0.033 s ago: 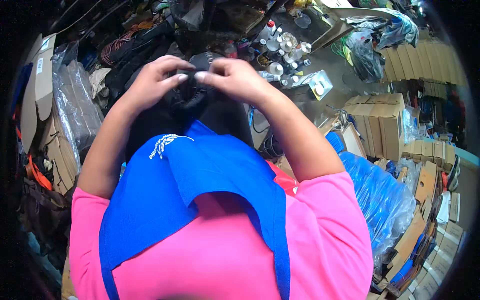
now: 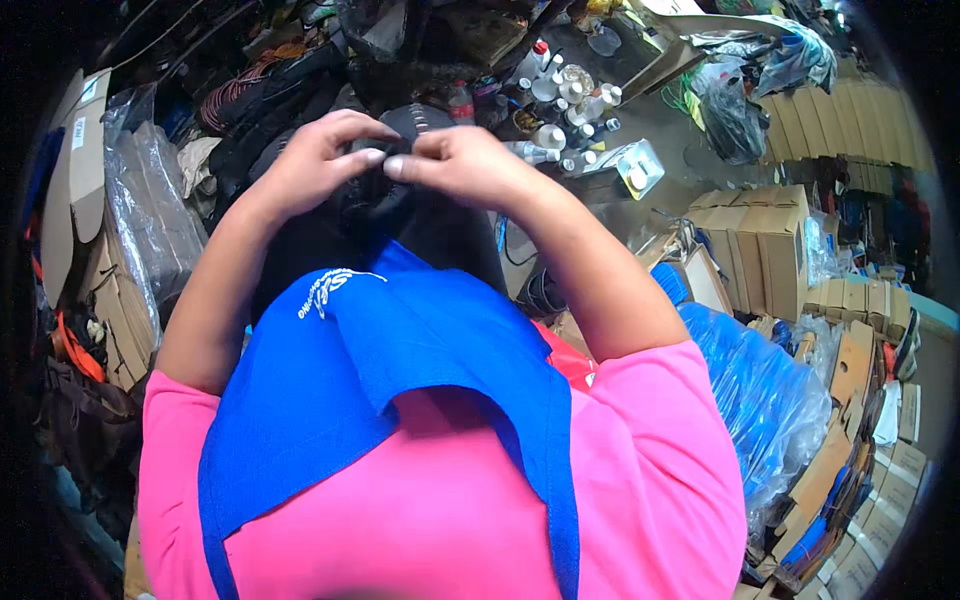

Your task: Stitching the upper part of a black shoe using a needle and thread.

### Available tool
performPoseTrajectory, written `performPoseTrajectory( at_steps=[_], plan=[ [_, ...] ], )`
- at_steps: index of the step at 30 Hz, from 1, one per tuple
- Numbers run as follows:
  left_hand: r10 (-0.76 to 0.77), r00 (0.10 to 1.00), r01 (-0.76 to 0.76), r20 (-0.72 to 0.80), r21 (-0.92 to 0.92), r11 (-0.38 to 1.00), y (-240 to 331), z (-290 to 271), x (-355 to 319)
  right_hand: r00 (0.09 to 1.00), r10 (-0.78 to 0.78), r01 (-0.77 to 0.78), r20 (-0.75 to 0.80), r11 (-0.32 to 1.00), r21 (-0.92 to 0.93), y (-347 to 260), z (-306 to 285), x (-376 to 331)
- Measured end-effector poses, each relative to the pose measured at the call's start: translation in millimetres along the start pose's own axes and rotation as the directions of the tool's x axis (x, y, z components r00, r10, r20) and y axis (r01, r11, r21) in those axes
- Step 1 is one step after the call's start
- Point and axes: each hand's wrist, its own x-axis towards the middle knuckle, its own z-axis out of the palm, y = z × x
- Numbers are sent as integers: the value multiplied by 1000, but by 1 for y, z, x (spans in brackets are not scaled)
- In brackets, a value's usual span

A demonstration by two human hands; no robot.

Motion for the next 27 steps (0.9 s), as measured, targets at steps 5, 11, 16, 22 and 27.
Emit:
performPoseTrajectory(
  at_steps=[5,11,16,22,27],
  plan=[
    [-26,989,25,143,4,1000,0,14,18,995,11,6,100,986,-167,-2,0,-12],
    [-105,978,129,179,-127,984,-4,9,23,977,-207,213,-56,967,137,-11,-18,-57],
    [-230,905,373,359,-408,833,-25,2,22,939,-299,270,-172,947,-174,-5,-8,-47],
    [-131,912,306,390,-431,849,-15,-4,23,947,-255,164,-195,907,-389,-2,1,-28],
    [-156,907,313,390,-380,870,-13,-5,21,955,-228,130,-189,896,-424,-14,2,-26]
  ],
)
